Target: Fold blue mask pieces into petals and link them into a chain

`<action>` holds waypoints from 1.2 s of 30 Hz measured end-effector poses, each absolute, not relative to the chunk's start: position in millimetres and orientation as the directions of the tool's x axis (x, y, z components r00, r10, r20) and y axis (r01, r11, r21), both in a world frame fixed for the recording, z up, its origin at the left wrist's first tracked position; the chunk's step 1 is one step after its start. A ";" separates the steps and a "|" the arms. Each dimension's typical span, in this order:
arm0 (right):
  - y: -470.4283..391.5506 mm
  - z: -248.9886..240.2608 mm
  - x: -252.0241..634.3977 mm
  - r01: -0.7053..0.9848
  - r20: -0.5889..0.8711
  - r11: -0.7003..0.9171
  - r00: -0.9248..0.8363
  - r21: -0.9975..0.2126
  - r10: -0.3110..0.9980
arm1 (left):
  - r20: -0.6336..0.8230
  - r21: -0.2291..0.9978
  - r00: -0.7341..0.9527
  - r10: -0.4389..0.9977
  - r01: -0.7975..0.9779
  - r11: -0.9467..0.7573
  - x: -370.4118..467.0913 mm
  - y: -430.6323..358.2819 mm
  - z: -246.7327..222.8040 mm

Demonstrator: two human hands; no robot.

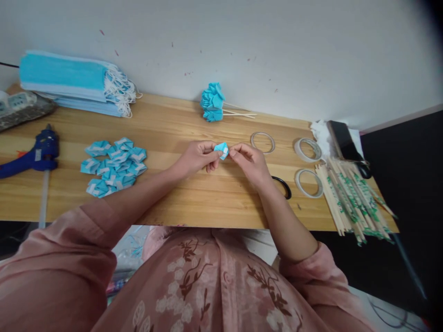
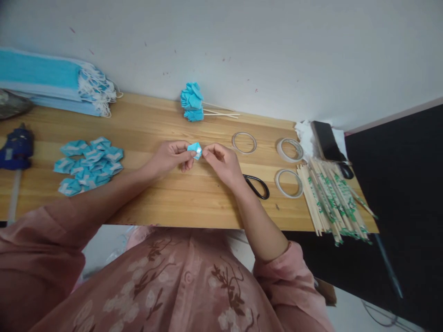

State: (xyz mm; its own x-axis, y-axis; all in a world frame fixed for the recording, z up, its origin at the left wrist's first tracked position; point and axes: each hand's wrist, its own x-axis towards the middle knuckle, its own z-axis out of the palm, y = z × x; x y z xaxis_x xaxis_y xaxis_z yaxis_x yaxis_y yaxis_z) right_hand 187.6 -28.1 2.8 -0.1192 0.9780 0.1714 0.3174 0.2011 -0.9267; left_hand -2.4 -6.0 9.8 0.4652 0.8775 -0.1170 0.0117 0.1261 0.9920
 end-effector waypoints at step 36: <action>-18.9 -2.1 192.0 0.254 0.248 0.250 -0.041 -0.934 0.968 | -0.028 0.989 0.414 0.910 0.144 -0.035 -3.7 -2.6 4.7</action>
State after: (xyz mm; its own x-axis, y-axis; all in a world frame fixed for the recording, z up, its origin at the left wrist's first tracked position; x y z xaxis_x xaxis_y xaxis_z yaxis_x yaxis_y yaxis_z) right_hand 192.0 -18.9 -2.1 -0.0414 0.9679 0.2477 0.2536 0.2500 -0.9344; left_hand -3.7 -2.6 4.7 0.4144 0.9097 -0.0284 0.1443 -0.0348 0.9889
